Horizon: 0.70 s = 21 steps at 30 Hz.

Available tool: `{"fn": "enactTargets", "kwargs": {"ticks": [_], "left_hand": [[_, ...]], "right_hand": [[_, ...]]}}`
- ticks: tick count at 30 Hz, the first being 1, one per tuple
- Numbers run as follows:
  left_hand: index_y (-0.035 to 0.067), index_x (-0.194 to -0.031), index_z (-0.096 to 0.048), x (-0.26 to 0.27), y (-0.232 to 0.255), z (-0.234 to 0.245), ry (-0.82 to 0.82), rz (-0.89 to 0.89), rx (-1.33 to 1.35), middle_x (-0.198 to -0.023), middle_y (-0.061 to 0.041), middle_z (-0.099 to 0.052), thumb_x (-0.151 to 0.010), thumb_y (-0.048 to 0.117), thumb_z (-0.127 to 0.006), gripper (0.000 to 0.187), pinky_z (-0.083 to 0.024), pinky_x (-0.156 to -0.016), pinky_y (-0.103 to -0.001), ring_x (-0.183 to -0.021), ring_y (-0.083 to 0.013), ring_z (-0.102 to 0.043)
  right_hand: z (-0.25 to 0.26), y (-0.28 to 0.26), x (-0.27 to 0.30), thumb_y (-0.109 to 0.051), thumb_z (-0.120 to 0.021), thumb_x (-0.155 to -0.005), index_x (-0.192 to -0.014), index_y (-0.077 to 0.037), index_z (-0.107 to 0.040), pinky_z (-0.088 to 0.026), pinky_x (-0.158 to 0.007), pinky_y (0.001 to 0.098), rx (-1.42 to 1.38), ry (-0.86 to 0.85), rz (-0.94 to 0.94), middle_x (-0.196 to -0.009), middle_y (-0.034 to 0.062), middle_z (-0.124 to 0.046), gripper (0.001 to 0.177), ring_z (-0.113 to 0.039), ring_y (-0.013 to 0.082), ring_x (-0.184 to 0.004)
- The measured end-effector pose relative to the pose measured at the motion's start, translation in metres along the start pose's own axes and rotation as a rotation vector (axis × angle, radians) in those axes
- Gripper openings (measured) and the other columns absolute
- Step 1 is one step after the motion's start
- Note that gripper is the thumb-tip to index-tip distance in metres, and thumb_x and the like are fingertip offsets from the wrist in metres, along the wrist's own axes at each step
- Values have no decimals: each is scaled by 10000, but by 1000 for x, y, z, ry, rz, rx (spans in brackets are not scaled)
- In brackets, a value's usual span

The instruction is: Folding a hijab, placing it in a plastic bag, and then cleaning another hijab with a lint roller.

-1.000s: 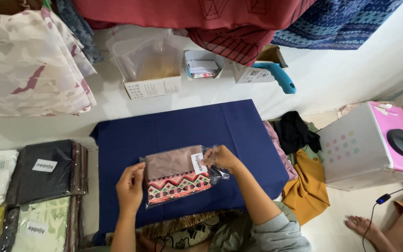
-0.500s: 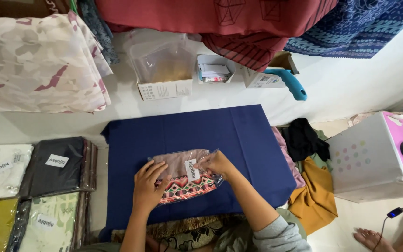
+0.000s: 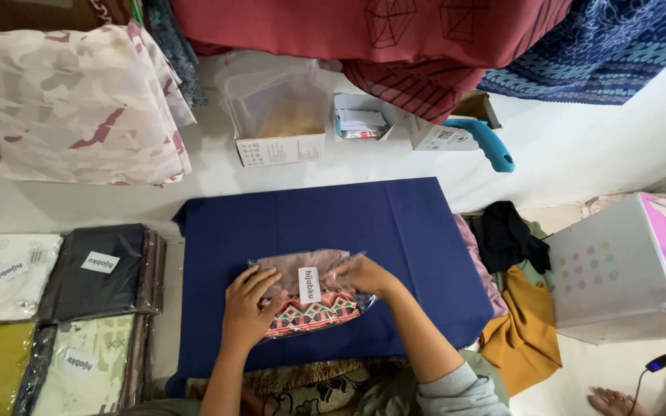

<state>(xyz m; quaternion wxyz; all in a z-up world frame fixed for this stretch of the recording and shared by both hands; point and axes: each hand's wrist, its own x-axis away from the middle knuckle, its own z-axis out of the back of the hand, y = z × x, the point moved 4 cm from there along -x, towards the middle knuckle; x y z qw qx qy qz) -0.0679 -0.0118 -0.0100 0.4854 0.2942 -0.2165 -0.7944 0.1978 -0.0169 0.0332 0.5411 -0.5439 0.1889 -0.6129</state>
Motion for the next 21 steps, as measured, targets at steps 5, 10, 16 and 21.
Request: {"fn": "enactTargets", "kwargs": {"ticks": [5,10,16,21], "left_hand": [[251,-1272,-744,0,2,3,0,8,-5,-1392,81,-673,-939,620,-513,548,-303,-1143,-492,-1429,-196,-453],[294,-1145,-798,-11,3,3,128,-84,-4,-1279,100,-734,-896,541,-646,382,-355,-1098,-438,-1309,-190,-564],[423,-1119,-760,-72,44,-19,288,-230,-272,-1154,166,-741,-894,615,-669,309,-478,-957,-373,-1173,-160,-665],[317,-1339,-686,-143,85,-89,-471,-49,-238,-1167,24,-768,-912,573,-597,505,-447,-1012,-469,-1156,-278,-691]], "right_hand": [[32,56,18,-262,-637,-1018,-1154,-105,-795,-285,-365,207,-188,-9,143,-632,10,-623,262,-427,68,-413],[35,71,74,-512,-387,-1020,-1305,20,-698,-320,-433,234,-556,117,127,-961,174,-781,679,-477,108,-518],[43,145,73,-158,-847,-864,-1032,-135,-822,-503,-622,232,-168,515,14,-688,48,-795,172,-698,124,-620],[38,153,80,-206,-864,-796,-1098,-226,-803,-530,-650,253,-64,644,15,-722,-18,-789,309,-701,128,-644]]}}
